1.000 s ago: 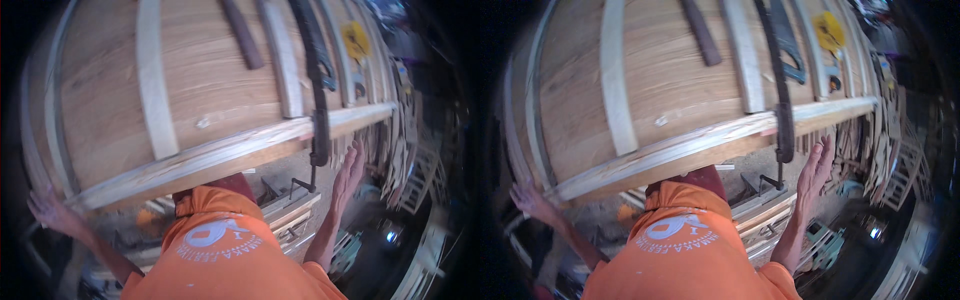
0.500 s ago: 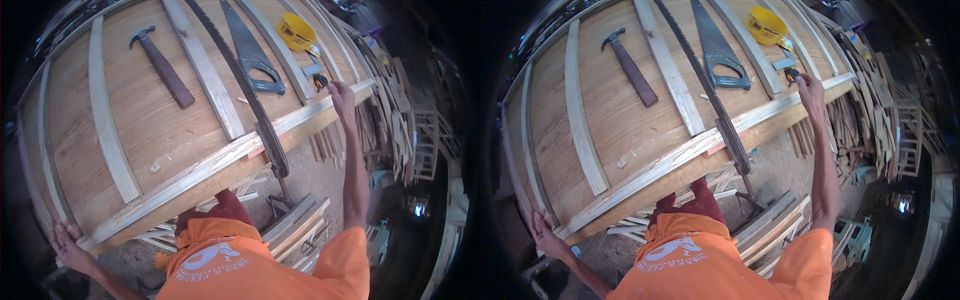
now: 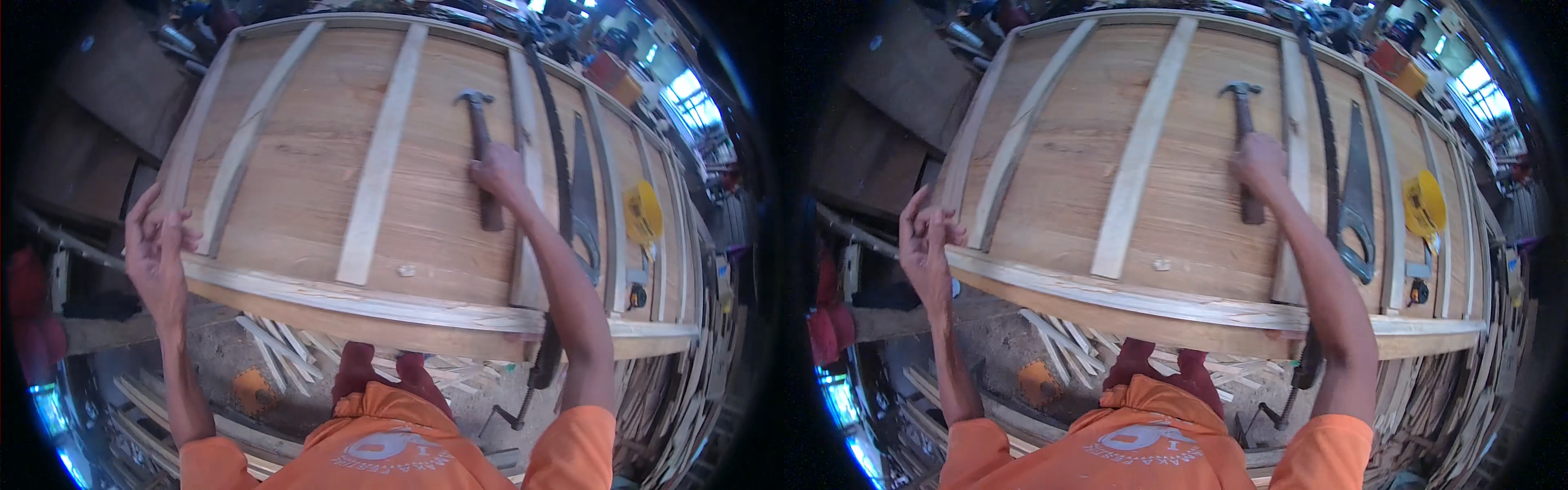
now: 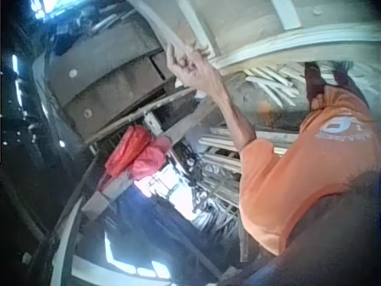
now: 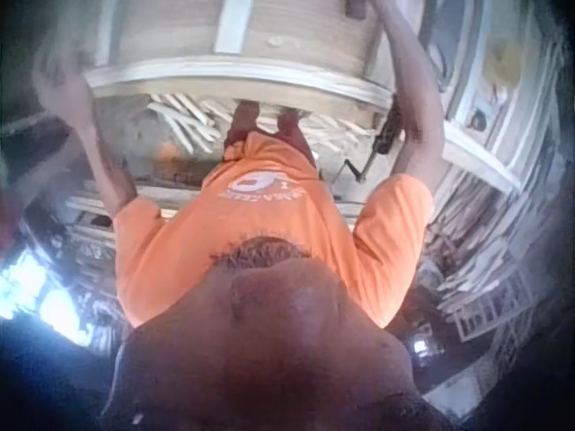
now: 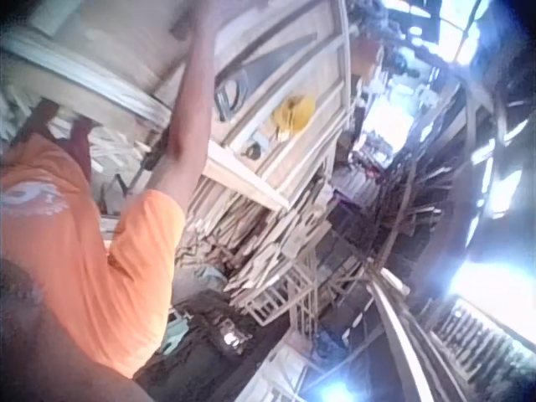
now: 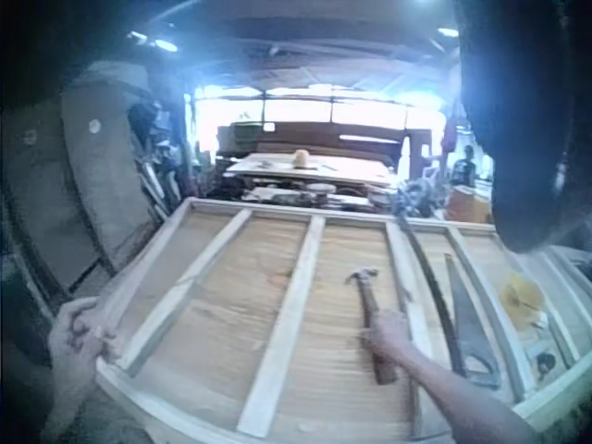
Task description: The person assembles a wooden structure by positioning wood strips against a large board, securing them with a clamp, and driving nails into them using a hammer. The person also uses a measuring tape and a pencil to mark locations on the wood before nailing.
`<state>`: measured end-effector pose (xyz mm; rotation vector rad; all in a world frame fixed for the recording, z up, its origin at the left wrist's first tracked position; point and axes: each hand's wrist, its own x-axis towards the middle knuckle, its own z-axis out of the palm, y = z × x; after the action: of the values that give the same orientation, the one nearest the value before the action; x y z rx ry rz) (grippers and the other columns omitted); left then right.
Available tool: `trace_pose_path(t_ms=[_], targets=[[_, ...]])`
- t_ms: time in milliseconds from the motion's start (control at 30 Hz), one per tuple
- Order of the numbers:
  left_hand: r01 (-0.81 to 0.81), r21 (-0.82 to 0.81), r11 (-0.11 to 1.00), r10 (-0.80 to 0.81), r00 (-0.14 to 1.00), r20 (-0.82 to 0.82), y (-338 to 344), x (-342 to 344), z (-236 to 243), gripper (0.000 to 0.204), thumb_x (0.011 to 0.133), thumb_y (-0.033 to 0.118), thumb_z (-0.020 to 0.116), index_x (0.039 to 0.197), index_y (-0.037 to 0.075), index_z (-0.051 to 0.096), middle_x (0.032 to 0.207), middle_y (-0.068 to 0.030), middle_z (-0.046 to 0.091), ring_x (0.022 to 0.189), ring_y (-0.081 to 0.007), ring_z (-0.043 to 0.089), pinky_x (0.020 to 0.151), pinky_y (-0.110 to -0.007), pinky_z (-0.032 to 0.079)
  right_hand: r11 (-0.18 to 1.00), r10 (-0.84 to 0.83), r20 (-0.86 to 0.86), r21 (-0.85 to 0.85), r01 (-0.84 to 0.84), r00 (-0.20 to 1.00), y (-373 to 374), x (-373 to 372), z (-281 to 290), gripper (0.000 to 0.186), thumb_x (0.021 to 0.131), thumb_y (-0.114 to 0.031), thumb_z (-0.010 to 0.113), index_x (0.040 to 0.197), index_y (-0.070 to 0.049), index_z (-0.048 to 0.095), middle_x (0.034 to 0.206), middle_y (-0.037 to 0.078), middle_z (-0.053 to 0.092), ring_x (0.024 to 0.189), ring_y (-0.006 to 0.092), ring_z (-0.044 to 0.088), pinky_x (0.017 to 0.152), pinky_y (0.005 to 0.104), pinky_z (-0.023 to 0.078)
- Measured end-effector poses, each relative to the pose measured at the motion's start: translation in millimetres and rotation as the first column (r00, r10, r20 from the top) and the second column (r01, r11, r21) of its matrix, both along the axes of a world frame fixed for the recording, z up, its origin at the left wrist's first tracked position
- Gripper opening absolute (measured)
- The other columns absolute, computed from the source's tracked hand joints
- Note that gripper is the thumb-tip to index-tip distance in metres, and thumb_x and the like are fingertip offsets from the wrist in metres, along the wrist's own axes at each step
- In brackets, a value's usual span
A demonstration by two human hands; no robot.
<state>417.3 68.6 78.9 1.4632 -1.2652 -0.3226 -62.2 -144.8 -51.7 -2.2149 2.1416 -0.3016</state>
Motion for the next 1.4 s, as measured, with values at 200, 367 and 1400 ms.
trace_pose_path(t_ms=[200,367,1400], targets=[[0.149,0.242,0.959,-0.144,0.989,-0.039,-40.1,82.2,-19.0,0.043,0.11,0.019,0.064,0.149,0.004,0.055,0.119,-0.0101,0.073,0.09,-0.0104,0.069,0.076,-0.025,0.055,0.975,-0.153,0.199,0.19,0.115,0.968,-0.1,-8.2,46.9,0.05,0.092,-0.036,0.074,0.105,0.011,0.071,0.095,0.031,0.073,0.09,0.0423,0.074,0.079,0.052,0.055],[-0.224,0.05,0.973,0.164,0.831,0.532,-61.2,190.1,-72.4,0.074,0.102,0.038,0.074,0.154,-0.006,0.044,0.146,-0.0282,0.056,0.138,-0.0385,0.053,0.115,-0.048,0.042,0.972,0.225,0.299,-0.139,-0.191,0.927,108.2,63.3,113.0,0.043,0.099,-0.023,0.074,0.128,0.006,0.062,0.092,0.026,0.069,0.084,0.0338,0.067,0.081,0.0465,0.054],[-0.757,0.306,0.577,0.608,0.648,0.458,-60.6,329.1,-160.8,0.1,0.088,0.017,0.078,0.164,-0.007,0.018,0.17,-0.0365,0.023,0.161,-0.053,0.016,0.133,-0.058,0.016,0.409,0.709,0.475,0.325,-0.853,0.521,269.9,304.1,87.9,0.071,0.099,-0.019,0.066,0.165,-0.011,0.04,0.109,0.025,0.062,0.088,0.0467,0.071,0.075,0.056,0.06]])
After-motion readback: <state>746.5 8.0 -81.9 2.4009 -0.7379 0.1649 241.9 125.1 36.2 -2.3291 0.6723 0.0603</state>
